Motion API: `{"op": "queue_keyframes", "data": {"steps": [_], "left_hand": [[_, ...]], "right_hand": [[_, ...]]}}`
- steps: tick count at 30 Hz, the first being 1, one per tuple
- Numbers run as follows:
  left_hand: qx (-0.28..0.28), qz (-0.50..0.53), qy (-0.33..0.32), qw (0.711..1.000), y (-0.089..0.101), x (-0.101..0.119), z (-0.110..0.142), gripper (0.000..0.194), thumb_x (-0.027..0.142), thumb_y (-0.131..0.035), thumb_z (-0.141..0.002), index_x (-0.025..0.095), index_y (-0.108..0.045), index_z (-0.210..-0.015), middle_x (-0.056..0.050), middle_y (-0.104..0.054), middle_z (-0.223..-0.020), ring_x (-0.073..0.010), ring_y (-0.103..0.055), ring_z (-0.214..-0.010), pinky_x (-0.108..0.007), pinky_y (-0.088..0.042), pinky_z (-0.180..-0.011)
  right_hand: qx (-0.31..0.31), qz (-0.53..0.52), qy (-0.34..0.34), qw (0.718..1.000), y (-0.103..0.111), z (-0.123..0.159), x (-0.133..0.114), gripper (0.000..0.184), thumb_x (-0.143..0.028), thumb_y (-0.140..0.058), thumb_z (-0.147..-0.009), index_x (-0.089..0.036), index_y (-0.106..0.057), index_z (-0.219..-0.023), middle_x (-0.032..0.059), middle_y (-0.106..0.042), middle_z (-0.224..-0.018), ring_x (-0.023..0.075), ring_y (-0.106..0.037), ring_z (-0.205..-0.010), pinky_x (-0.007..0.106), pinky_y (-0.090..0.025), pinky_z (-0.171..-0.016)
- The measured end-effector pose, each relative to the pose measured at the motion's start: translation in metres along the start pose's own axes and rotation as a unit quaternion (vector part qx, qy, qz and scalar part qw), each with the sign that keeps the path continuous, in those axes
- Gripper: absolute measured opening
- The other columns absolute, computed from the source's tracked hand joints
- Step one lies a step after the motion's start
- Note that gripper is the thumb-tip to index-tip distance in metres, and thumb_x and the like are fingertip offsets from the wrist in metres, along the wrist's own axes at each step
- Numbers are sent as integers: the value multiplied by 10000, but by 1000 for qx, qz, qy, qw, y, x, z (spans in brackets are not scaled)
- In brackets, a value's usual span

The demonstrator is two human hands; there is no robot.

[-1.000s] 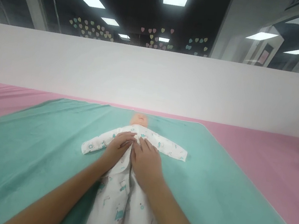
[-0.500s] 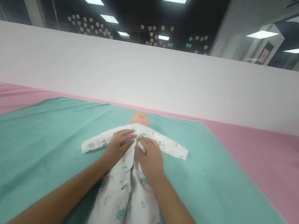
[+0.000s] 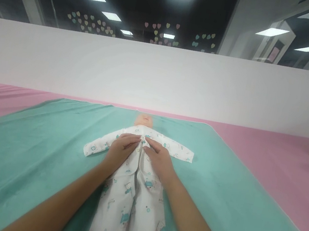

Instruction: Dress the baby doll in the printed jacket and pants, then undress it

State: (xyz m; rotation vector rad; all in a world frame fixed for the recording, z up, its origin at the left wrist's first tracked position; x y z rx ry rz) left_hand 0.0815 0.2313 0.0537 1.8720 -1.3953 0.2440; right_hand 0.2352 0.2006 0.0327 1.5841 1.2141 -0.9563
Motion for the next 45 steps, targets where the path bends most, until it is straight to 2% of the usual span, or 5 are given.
{"op": "queue_keyframes", "data": {"steps": [14,18,26,34,45], "left_hand": [[-12,25,3,1000,-2,0,0,260,159,-479,-854,253,-677,-994,2,-657,-1104,-172,-543,-1073,-379,-438,-961],[-10,7,67,998,1,-8,-5,289,120,-510,-800,250,-652,-1015,-2,-657,-1069,-182,-564,-1035,-377,-441,-947],[-180,-28,45,982,-3,-12,-40,212,256,-552,-781,284,-698,-932,4,-669,-979,-200,-602,-909,-301,-507,-793],[-189,-52,-15,980,-12,-10,-51,188,242,-552,-779,290,-715,-860,24,-688,-926,-195,-588,-941,-298,-466,-858],[-193,-30,73,978,-11,-15,-47,179,351,-555,-786,253,-698,-829,-17,-661,-846,-156,-592,-653,-209,-422,-420]], "right_hand": [[-14,144,82,986,-7,5,-21,394,-280,-527,-838,-369,-544,-1221,-34,-533,-1288,196,-426,-1240,425,-350,-1046],[-3,191,119,974,-9,7,-25,390,-235,-510,-840,-358,-559,-1207,-32,-557,-1263,202,-421,-1237,442,-361,-1033],[2,242,149,959,-10,5,-20,426,-182,-490,-836,-354,-546,-1222,-20,-572,-1243,197,-446,-1210,428,-407,-992],[30,202,113,972,-5,3,-14,366,-189,-498,-814,-330,-598,-1136,-8,-576,-1212,182,-472,-1180,394,-400,-996],[57,153,107,981,-4,3,-14,303,-205,-485,-799,-299,-604,-1061,3,-587,-1174,195,-500,-1139,393,-395,-982]]}}
Point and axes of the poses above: each hand's wrist, its own z-axis away from the middle knuckle, its own y-axis out of the back of the hand, x = y × z, the point moved 6 cm from there along -z, towards the middle knuckle
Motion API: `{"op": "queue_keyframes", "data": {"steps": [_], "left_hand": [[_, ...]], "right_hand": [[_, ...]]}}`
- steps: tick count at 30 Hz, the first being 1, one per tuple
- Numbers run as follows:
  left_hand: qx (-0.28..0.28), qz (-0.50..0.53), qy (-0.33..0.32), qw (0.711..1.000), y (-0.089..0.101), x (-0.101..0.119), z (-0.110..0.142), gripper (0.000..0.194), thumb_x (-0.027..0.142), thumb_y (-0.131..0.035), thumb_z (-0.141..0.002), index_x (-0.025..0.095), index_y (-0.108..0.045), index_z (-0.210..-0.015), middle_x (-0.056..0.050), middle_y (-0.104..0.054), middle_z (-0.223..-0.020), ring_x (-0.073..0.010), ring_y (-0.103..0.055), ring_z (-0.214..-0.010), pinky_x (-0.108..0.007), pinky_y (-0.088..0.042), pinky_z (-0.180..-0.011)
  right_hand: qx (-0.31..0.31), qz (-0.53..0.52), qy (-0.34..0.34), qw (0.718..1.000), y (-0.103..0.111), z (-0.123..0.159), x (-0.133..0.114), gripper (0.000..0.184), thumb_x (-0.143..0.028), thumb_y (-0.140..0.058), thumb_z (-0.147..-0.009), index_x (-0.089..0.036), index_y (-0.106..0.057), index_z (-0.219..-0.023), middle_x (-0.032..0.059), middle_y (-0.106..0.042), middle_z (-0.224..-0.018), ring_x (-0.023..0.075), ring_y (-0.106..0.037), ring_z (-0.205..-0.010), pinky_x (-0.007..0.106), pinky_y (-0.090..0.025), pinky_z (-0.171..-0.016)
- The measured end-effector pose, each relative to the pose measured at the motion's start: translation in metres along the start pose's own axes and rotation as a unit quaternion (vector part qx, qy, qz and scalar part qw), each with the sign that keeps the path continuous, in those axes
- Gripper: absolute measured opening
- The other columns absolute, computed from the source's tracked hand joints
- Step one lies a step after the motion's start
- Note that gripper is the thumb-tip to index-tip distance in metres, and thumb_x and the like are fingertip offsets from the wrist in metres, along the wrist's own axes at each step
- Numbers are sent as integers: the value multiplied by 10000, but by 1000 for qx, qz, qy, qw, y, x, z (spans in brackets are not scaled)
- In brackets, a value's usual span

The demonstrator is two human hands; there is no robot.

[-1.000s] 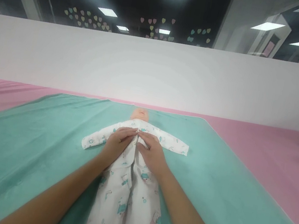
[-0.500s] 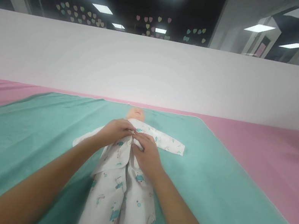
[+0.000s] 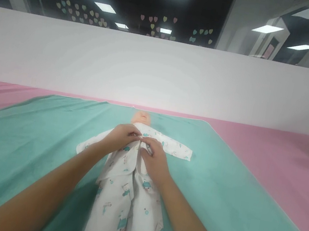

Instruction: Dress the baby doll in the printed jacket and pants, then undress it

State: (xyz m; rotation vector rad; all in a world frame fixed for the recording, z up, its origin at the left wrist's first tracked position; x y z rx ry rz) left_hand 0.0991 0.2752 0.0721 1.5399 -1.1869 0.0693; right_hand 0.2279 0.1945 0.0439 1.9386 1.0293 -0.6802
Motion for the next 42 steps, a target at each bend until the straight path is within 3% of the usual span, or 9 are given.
{"op": "queue_keyframes", "data": {"steps": [5,14,20,28,38,42], "left_hand": [[6,33,42,999,-1,-4,2,187,384,-551,-783,252,-683,-767,-7,-651,-786,-141,-568,-556,-203,-355,-321],[0,69,71,995,-2,-9,6,202,413,-560,-768,237,-659,-779,0,-643,-786,-120,-537,-490,-206,-355,-311],[-6,17,16,1000,7,-4,2,124,307,-589,-736,251,-693,-772,29,-675,-790,-154,-621,-750,-228,-479,-633],[-40,25,-4,999,8,0,2,219,253,-555,-763,275,-699,-927,50,-688,-907,-137,-617,-847,-211,-466,-740],[-30,-17,2,999,1,-3,2,192,287,-500,-804,265,-686,-844,29,-657,-867,-122,-596,-628,-223,-457,-527],[-3,-56,-61,997,1,2,4,197,252,-480,-829,236,-676,-815,6,-653,-856,-146,-598,-767,-241,-472,-639]], "right_hand": [[9,-6,-17,1000,0,2,4,293,-209,-483,-807,-292,-599,-1063,-1,-591,-1152,178,-509,-1114,361,-392,-978],[-1,0,-8,1000,1,2,0,298,-182,-477,-801,-297,-622,-1035,-3,-601,-1148,178,-505,-1121,367,-396,-969],[0,-2,1,1000,1,2,-1,292,-160,-480,-802,-307,-647,-992,-6,-613,-1127,172,-495,-1134,365,-387,-983],[-11,-3,9,1000,1,2,-4,297,-145,-504,-794,-316,-657,-983,-18,-614,-1118,159,-493,-1128,345,-386,-981],[-20,7,7,1000,0,1,-5,326,-140,-500,-790,-319,-659,-1011,-18,-623,-1115,171,-486,-1138,368,-379,-982],[-17,7,2,1000,0,2,-4,336,-137,-499,-784,-324,-659,-1012,-22,-623,-1118,170,-488,-1137,367,-386,-975]]}}
Point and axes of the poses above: each hand's wrist, its own z-axis away from the middle knuckle, its own y-axis out of the back of the hand, x = y × z, the point moved 6 cm from there along -z, towards the middle knuckle
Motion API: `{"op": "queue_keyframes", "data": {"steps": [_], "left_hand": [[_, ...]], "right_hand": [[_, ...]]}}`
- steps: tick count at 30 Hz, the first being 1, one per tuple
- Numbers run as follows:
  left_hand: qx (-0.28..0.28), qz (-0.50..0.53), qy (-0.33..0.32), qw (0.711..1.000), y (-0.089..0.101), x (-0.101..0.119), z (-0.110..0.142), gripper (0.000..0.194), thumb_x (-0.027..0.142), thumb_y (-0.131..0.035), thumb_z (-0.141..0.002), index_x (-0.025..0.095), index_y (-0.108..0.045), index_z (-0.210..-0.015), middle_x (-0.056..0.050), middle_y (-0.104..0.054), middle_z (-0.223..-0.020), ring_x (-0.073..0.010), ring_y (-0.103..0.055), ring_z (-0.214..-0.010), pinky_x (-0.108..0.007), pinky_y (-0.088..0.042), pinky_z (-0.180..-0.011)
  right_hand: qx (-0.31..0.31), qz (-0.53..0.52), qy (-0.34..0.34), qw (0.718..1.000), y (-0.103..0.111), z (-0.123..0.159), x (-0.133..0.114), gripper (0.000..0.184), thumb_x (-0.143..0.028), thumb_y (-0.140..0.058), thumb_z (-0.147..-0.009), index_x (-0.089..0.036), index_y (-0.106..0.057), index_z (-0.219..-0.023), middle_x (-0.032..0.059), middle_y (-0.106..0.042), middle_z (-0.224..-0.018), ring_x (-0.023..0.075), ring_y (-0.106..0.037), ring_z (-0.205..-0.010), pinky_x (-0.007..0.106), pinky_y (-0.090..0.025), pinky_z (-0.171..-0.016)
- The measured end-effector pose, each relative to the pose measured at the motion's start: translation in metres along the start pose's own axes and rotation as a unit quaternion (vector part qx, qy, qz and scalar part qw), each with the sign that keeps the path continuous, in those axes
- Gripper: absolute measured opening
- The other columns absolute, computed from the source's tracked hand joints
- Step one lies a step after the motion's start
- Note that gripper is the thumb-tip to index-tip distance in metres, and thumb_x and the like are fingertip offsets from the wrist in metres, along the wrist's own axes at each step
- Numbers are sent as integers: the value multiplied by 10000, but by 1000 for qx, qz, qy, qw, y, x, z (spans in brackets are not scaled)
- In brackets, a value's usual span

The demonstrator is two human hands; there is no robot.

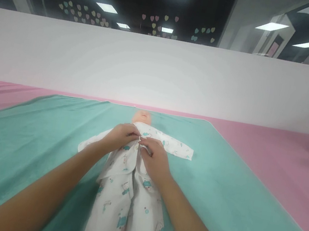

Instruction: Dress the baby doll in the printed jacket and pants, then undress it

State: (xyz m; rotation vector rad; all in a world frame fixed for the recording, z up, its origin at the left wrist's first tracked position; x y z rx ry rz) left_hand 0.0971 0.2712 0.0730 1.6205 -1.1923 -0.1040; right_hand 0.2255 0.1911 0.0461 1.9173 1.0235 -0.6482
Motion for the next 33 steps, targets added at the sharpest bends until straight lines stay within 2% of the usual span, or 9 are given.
{"op": "queue_keyframes", "data": {"steps": [2,5,17,21,23,26,30,33], "left_hand": [[21,-27,-45,998,0,4,1,190,226,-482,-838,224,-670,-810,-1,-655,-866,-155,-584,-857,-256,-462,-736],[48,-54,-82,994,-2,7,3,185,225,-474,-862,216,-655,-829,-6,-654,-883,-150,-572,-870,-269,-443,-771],[72,-182,-144,970,-3,16,5,93,152,-458,-824,187,-530,-777,-8,-572,-782,-143,-498,-746,-256,-375,-654],[82,-191,-145,967,-3,16,5,74,133,-473,-793,186,-506,-755,-8,-556,-770,-141,-490,-732,-253,-371,-641],[91,-186,-145,968,-3,16,6,73,136,-464,-797,185,-503,-760,-13,-554,-768,-143,-492,-729,-256,-376,-641],[114,-176,-136,968,-3,18,8,81,153,-446,-813,186,-506,-771,-11,-546,-734,-147,-494,-708,-264,-385,-643],[122,-146,-78,979,-4,17,7,85,177,-459,-811,193,-532,-771,-6,-560,-730,-146,-510,-714,-262,-401,-662],[104,-102,-21,989,-2,16,5,75,185,-489,-786,199,-562,-775,1,-597,-753,-146,-537,-731,-260,-418,-681]], "right_hand": [[3,-1,-5,1000,0,0,1,328,-141,-502,-781,-325,-661,-1000,-25,-620,-1121,169,-491,-1133,363,-394,-965],[10,-9,-11,1000,1,0,3,307,-140,-503,-777,-319,-669,-964,-26,-618,-1126,167,-492,-1133,363,-390,-971],[-4,-34,-9,999,0,-1,1,288,-139,-500,-783,-312,-674,-933,-25,-615,-1141,172,-467,-1164,367,-390,-977],[-14,-51,-10,999,-2,0,1,269,-155,-494,-793,-307,-671,-928,-19,-601,-1156,174,-459,-1167,359,-393,-974],[-5,-60,-19,998,-2,0,1,326,-157,-493,-789,-315,-634,-1037,-12,-581,-1177,175,-469,-1151,358,-404,-957],[21,-54,-38,998,0,0,3,478,-183,-496,-791,-326,-485,-1248,7,-521,-1232,175,-493,-1104,357,-430,-916],[-14,6,-12,1000,-3,-3,0,420,-227,-465,-825,-307,-512,-1234,13,-507,-1232,188,-440,-1161,367,-354,-1000],[-24,29,-3,999,-4,-4,0,421,-220,-452,-828,-307,-514,-1235,11,-511,-1229,196,-418,-1178,374,-336,-1011]]}}
Point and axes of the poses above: each hand's wrist, its own z-axis away from the middle knuckle, its own y-axis out of the back of the hand, x = y × z, the point moved 6 cm from there along -z, towards the middle knuckle
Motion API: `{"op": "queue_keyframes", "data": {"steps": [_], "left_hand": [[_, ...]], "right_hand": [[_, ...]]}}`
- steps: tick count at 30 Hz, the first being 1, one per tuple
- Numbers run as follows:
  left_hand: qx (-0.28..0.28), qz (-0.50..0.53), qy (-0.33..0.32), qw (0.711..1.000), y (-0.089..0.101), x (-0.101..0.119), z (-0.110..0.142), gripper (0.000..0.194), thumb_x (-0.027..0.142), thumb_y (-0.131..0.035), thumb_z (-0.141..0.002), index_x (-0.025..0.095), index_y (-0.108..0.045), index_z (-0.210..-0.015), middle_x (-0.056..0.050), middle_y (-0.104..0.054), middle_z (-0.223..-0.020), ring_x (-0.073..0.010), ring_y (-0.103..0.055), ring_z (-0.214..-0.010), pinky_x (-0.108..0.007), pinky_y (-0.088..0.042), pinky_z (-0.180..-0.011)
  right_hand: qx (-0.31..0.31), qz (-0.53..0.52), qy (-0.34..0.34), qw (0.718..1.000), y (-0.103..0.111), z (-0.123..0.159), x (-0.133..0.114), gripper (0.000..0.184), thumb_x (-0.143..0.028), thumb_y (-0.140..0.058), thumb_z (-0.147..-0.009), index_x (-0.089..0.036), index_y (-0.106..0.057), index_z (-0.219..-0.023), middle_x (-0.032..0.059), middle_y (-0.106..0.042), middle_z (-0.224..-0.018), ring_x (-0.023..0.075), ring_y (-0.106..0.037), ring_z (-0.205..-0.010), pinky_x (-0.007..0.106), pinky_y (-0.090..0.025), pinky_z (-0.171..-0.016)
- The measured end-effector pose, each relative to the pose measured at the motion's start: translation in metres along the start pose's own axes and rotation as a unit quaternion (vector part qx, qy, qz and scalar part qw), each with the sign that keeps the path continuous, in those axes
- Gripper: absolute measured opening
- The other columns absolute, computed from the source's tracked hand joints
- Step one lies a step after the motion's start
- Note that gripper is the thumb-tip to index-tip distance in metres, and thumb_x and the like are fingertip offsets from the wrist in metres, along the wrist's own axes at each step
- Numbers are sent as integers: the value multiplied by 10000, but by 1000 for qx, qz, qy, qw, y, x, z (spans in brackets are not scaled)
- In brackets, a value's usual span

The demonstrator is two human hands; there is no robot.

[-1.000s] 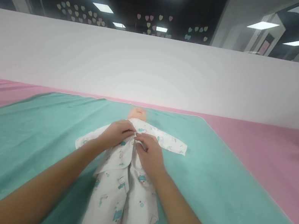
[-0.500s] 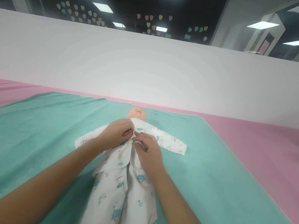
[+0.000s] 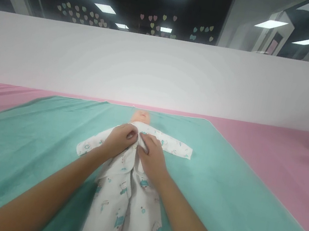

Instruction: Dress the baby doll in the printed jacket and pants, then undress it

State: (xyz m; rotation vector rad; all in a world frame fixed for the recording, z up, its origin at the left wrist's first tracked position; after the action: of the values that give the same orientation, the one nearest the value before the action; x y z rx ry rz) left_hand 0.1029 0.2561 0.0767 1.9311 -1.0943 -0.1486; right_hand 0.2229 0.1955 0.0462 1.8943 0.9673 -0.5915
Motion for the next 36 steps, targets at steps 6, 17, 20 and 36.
{"op": "queue_keyframes", "data": {"steps": [6,17,20,36], "left_hand": [[-80,144,134,977,7,-11,-4,123,265,-494,-789,222,-610,-796,32,-652,-765,-120,-577,-642,-224,-438,-576],[-78,206,281,934,-3,-18,-1,172,360,-564,-741,229,-576,-853,8,-661,-835,-118,-557,-562,-182,-344,-359],[-75,200,272,938,-3,-18,-1,151,315,-558,-740,228,-577,-861,9,-661,-842,-115,-559,-570,-182,-347,-375],[-63,144,224,962,3,-10,-5,136,298,-519,-771,217,-624,-801,8,-630,-695,-118,-538,-548,-209,-412,-476]], "right_hand": [[8,0,10,1000,2,0,-2,382,-194,-461,-811,-287,-556,-1168,17,-542,-1187,199,-448,-1137,381,-353,-988],[11,13,24,1000,0,0,-2,356,-184,-469,-811,-276,-600,-1130,12,-544,-1209,194,-442,-1148,384,-330,-1011],[6,33,26,999,0,1,-4,366,-194,-452,-825,-293,-603,-1143,4,-535,-1232,202,-422,-1166,400,-321,-1016],[-8,83,11,996,-2,2,2,350,-256,-408,-860,-283,-626,-1132,1,-404,-1400,240,-290,-1300,485,-277,-1046]]}}
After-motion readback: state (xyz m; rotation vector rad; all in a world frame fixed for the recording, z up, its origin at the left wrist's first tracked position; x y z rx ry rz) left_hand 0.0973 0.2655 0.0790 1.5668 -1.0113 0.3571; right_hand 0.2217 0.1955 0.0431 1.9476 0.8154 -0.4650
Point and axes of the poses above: each hand's wrist, its own z-axis away from the middle knuckle, its own y-axis out of the back of the hand, x = y × z, the point moved 6 cm from there along -z, towards the middle knuckle
